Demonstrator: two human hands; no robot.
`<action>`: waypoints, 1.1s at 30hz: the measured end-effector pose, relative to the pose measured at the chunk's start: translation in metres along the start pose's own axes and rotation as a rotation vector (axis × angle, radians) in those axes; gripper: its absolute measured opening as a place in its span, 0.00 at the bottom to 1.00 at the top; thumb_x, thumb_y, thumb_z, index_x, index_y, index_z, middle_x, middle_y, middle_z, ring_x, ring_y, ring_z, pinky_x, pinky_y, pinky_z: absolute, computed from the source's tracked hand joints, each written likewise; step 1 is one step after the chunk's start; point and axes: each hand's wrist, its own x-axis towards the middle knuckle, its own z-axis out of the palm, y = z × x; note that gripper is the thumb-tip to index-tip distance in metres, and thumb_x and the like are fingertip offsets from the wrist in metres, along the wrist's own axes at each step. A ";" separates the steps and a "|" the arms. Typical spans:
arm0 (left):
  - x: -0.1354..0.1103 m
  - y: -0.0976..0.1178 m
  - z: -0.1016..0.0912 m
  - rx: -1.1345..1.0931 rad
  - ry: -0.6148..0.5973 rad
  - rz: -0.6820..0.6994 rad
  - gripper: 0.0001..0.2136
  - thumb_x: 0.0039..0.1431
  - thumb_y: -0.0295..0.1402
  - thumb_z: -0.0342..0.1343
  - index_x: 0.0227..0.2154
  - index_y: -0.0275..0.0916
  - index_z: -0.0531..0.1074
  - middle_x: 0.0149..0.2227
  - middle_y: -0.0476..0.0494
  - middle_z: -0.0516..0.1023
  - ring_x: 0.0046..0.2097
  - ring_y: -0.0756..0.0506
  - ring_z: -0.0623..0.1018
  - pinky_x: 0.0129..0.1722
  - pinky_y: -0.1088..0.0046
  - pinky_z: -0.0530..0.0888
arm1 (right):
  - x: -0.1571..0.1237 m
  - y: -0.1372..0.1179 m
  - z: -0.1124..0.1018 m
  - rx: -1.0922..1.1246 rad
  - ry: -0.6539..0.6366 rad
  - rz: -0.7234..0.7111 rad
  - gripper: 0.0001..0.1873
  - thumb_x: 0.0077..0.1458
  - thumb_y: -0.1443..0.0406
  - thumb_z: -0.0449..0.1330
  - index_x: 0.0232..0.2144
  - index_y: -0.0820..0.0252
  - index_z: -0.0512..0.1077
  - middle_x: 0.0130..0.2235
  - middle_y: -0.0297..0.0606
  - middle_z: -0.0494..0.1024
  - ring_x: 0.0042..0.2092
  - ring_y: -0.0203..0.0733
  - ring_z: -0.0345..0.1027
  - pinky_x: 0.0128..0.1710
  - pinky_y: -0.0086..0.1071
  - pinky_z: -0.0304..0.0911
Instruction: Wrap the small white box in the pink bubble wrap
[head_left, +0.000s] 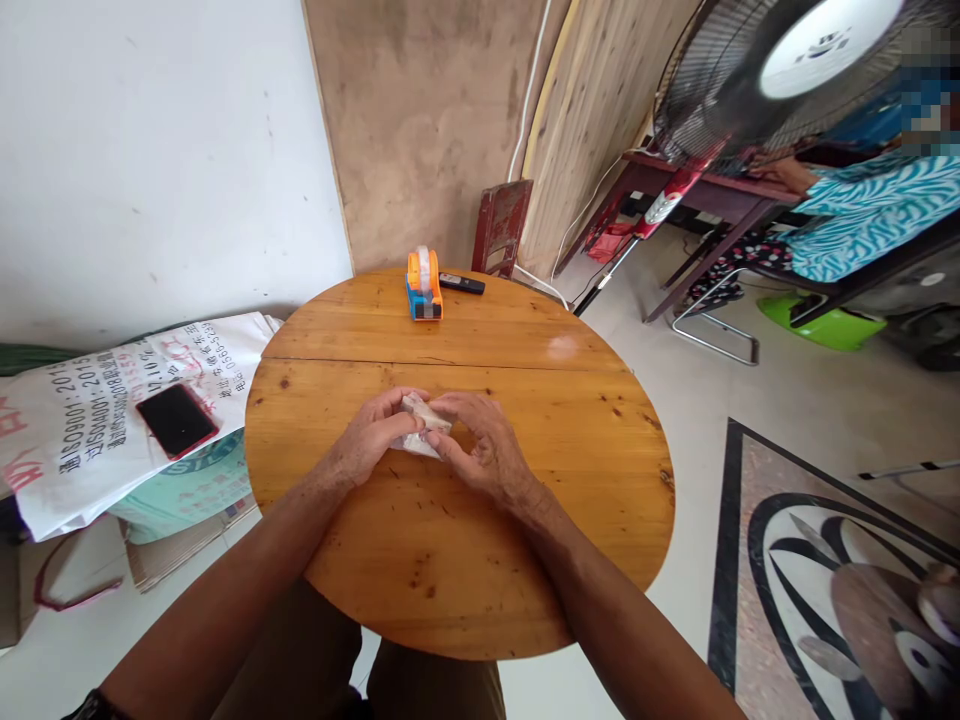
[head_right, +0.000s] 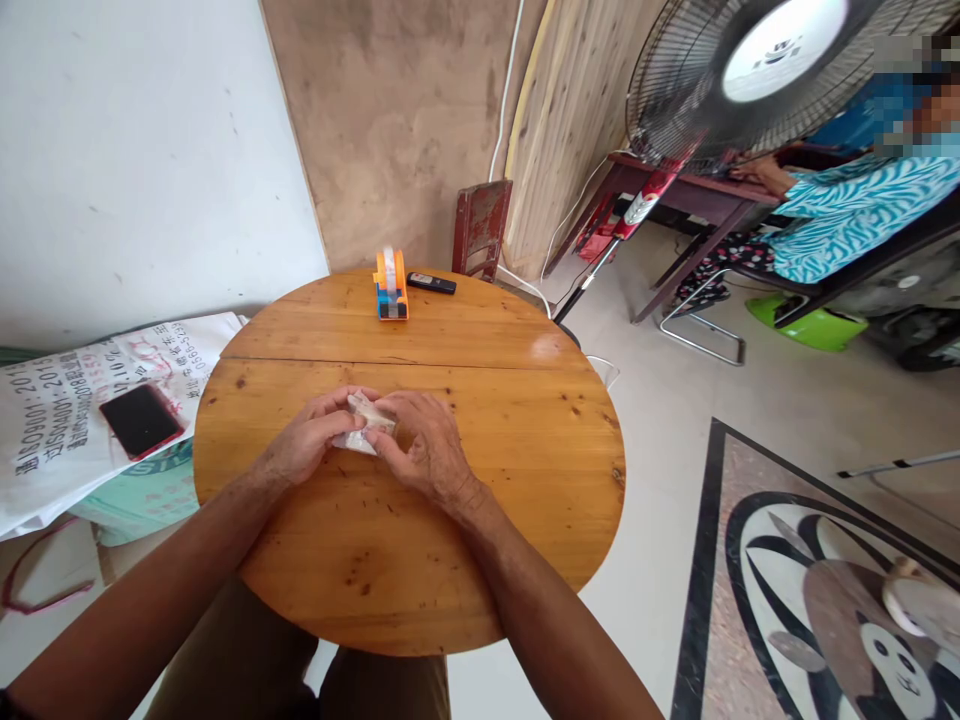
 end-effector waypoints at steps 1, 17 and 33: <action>0.000 -0.001 0.000 0.006 0.009 0.004 0.19 0.41 0.33 0.64 0.40 0.37 0.73 0.33 0.49 0.76 0.33 0.48 0.73 0.33 0.73 0.68 | 0.001 0.000 0.000 0.037 -0.014 0.016 0.13 0.57 0.61 0.62 0.45 0.53 0.74 0.46 0.41 0.80 0.49 0.47 0.73 0.50 0.43 0.64; 0.001 -0.001 -0.002 0.061 -0.014 0.022 0.24 0.41 0.31 0.61 0.46 0.38 0.71 0.33 0.49 0.75 0.34 0.47 0.73 0.33 0.73 0.67 | -0.001 0.007 0.000 0.049 -0.074 0.039 0.17 0.56 0.61 0.63 0.49 0.54 0.72 0.47 0.41 0.80 0.48 0.45 0.73 0.49 0.41 0.67; -0.002 0.006 0.007 0.104 0.080 0.035 0.19 0.41 0.33 0.62 0.40 0.37 0.72 0.32 0.48 0.76 0.33 0.47 0.74 0.33 0.73 0.70 | -0.003 0.006 0.000 0.026 -0.162 0.068 0.26 0.56 0.60 0.63 0.56 0.54 0.66 0.54 0.45 0.75 0.55 0.49 0.69 0.54 0.47 0.64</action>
